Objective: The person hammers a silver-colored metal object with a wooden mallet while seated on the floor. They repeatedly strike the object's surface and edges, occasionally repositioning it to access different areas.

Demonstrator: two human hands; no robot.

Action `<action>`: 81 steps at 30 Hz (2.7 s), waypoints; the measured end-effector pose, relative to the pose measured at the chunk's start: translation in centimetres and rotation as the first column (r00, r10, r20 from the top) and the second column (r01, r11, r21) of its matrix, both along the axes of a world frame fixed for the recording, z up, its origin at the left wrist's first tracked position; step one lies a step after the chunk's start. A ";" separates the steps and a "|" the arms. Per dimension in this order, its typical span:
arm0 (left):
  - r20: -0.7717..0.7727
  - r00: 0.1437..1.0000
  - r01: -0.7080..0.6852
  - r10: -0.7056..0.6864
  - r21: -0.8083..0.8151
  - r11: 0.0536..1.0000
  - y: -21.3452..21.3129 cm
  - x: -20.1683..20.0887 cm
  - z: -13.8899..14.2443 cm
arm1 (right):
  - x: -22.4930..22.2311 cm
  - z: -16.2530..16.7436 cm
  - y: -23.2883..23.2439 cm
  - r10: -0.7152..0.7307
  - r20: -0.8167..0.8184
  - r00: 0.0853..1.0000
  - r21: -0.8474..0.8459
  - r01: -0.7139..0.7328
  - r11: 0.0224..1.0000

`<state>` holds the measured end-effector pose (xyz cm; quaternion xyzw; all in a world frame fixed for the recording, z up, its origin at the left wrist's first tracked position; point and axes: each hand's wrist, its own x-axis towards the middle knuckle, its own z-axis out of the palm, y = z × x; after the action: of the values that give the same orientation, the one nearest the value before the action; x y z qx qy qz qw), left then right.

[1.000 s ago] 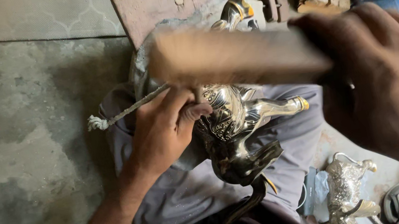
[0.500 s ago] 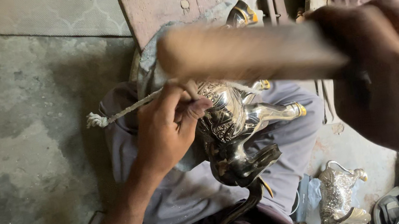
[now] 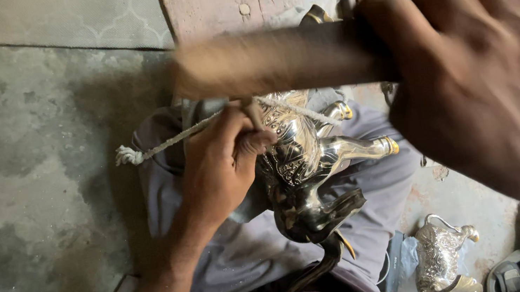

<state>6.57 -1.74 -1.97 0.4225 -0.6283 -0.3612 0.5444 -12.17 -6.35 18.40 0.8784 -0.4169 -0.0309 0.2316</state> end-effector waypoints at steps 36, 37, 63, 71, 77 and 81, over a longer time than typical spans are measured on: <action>-0.027 0.999 0.023 -0.021 0.050 0.998 -0.1 -0.8 0.9 | -2.7 0.1 -1.7 -0.113 -0.014 0.994 0.159 0.114 0.981; 0.034 0.999 0.033 -0.033 -0.016 0.999 -0.6 -0.6 1.1 | -3.4 -0.1 -1.2 -0.211 0.045 0.977 0.220 0.196 0.956; -0.287 0.958 0.058 -0.030 0.090 0.994 1.0 -1.1 -1.4 | -4.8 -2.6 2.7 -0.151 0.297 0.943 0.103 0.126 0.987; -0.266 0.964 0.004 0.014 0.069 0.998 1.4 -1.7 -1.3 | -0.5 -0.8 -0.4 0.018 0.087 0.996 0.103 -0.027 0.994; -0.096 0.985 0.142 -0.144 -0.033 0.989 -0.7 -0.5 0.0 | -2.1 -0.1 -1.9 -0.061 0.047 0.997 0.173 0.052 0.984; 0.031 0.988 0.151 -0.150 -0.016 0.988 -0.9 -0.3 0.5 | -4.0 -0.4 -1.4 -0.131 0.150 0.980 0.196 0.101 0.975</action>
<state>6.30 -2.65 -1.44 0.3742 -0.6696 -0.3891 0.5101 -16.15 -7.77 17.98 0.8701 -0.4802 -0.0123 0.1109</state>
